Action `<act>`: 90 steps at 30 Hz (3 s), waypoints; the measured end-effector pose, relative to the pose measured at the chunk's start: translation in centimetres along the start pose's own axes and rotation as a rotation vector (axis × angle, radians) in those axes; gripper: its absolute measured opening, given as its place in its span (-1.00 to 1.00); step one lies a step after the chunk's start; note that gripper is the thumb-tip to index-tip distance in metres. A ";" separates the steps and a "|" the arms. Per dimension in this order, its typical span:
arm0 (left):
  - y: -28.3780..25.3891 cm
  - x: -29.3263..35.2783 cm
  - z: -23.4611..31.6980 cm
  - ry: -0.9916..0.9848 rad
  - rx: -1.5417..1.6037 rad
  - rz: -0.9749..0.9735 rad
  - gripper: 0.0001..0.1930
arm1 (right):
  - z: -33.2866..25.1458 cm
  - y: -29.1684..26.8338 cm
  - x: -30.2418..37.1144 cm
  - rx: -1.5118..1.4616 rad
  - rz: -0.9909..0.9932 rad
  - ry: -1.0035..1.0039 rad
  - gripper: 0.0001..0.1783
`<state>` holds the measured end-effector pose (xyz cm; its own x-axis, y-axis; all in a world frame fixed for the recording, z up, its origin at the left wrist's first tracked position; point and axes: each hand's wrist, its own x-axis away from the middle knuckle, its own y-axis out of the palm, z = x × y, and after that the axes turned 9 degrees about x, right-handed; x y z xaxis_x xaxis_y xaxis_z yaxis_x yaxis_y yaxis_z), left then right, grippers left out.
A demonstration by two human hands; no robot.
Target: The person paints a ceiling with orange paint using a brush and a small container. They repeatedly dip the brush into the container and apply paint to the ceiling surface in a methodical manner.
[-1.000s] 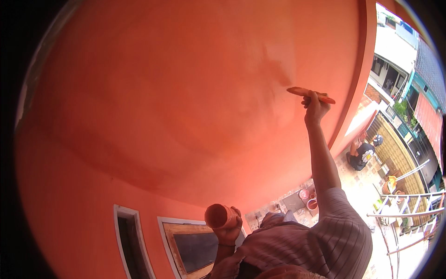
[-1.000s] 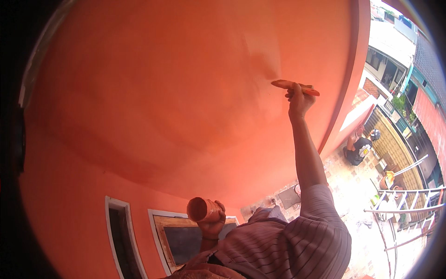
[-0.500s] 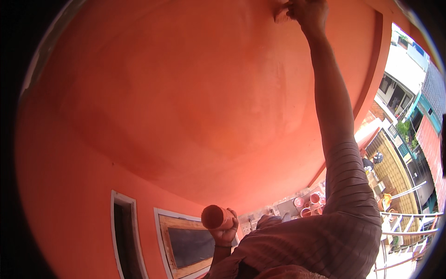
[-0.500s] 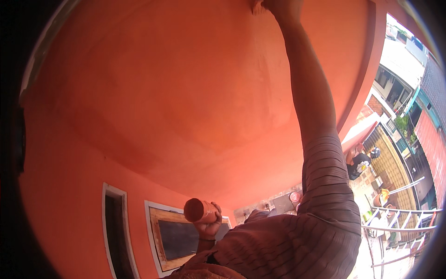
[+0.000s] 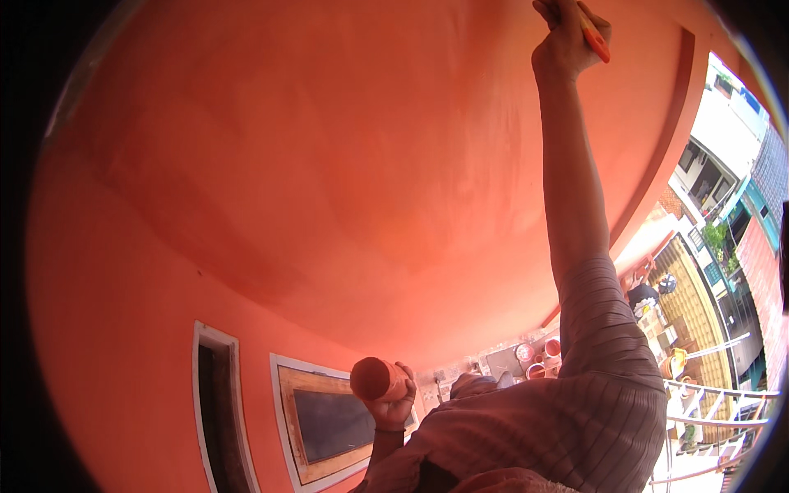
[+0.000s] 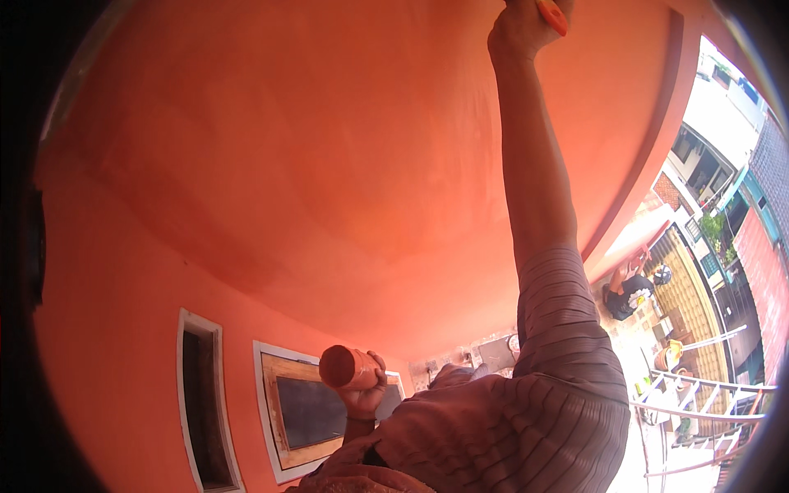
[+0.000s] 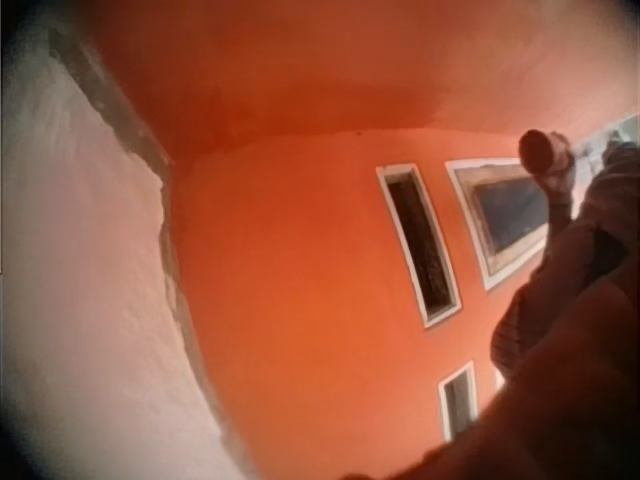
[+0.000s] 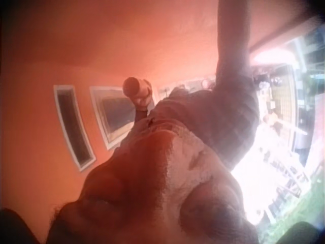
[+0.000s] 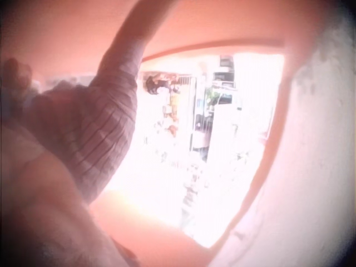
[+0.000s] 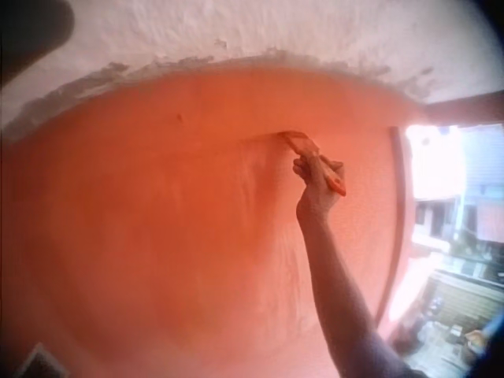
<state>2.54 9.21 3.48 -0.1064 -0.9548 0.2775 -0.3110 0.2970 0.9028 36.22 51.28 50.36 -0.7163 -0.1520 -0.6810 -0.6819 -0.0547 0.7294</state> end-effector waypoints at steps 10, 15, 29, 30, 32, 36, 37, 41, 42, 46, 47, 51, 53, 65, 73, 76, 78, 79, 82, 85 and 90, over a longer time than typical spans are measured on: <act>-0.4 0.9 -0.4 0.045 -0.007 0.021 -0.45 | 0.0 -7.3 10.4 0.232 0.001 0.394 -0.55; 0.0 1.2 -0.6 0.043 -0.009 0.037 -0.42 | -1.6 -15.7 20.6 0.331 0.071 0.538 -0.61; 0.5 0.5 0.1 -0.040 -0.030 0.057 -0.46 | -9.3 -33.8 38.5 0.730 0.264 1.029 -0.71; 0.4 0.5 0.1 -0.053 -0.052 0.036 -0.45 | -9.4 -34.1 38.5 0.813 0.265 1.073 -0.73; 0.3 0.5 0.1 -0.041 -0.013 0.046 -0.45 | -8.5 -33.7 37.5 0.825 0.122 1.044 -0.75; 0.3 0.7 -0.1 -0.035 -0.049 0.027 -0.44 | -4.2 -29.5 31.6 0.749 -0.054 0.954 -0.79; 0.3 0.7 -0.2 -0.021 -0.026 0.018 -0.44 | -3.4 -28.0 29.6 0.795 -0.067 0.948 -0.80; 0.2 1.0 -0.8 0.022 -0.019 -0.051 -0.42 | -3.0 -22.2 22.9 0.679 -0.140 0.795 -0.78; 0.1 1.0 -0.8 0.027 -0.034 -0.066 -0.42 | -3.1 -20.8 21.4 0.697 -0.139 0.771 -0.78; -0.2 0.7 -0.2 0.011 -0.019 -0.023 -0.42 | -3.2 -15.6 15.0 0.659 -0.263 0.628 -0.73; -0.3 0.6 0.1 0.009 -0.026 -0.011 -0.42 | -2.9 -14.0 13.5 0.537 -0.268 0.554 -0.76; -0.7 0.0 0.7 -0.009 -0.020 -0.002 -0.43 | -3.6 -8.2 7.8 0.508 -0.257 0.345 -0.81; -0.7 -0.3 0.8 -0.027 -0.022 -0.019 -0.43 | -4.3 -6.8 6.0 0.454 -0.258 0.241 -0.81; 0.0 0.3 0.0 0.003 -0.013 -0.019 -0.45 | -2.7 -27.2 27.0 0.345 0.188 0.769 -0.59; 0.2 -0.5 0.6 -0.077 -0.041 0.047 -0.47 | -7.7 -36.3 35.8 0.762 0.364 0.961 -0.71; 0.3 -0.8 0.4 -0.078 -0.045 0.024 -0.47 | -7.8 -34.4 34.7 0.837 0.250 0.991 -0.76; 0.5 -0.7 0.2 -0.084 -0.057 0.018 -0.46 | -6.3 -31.0 32.5 0.798 0.030 0.937 -0.79; 0.5 -0.6 0.1 -0.075 -0.052 0.011 -0.45 | -5.5 -28.9 31.0 0.772 -0.075 0.903 -0.80; 0.5 -0.3 -0.5 -0.045 -0.045 -0.025 -0.43 | -4.0 -21.7 26.0 0.830 -0.181 0.855 -0.81; 0.2 0.1 -0.8 -0.004 -0.046 -0.066 -0.41 | -3.9 -15.2 20.3 0.757 -0.219 0.652 -0.83; -0.1 0.6 -0.4 0.010 -0.021 -0.009 -0.41 | -4.8 -8.1 12.3 0.475 -0.265 0.374 -0.85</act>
<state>2.92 8.63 3.65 -0.0942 -0.9577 0.2721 -0.2920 0.2878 0.9121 33.66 45.09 36.38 -0.4739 -0.5308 -0.7026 -0.8805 0.2912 0.3740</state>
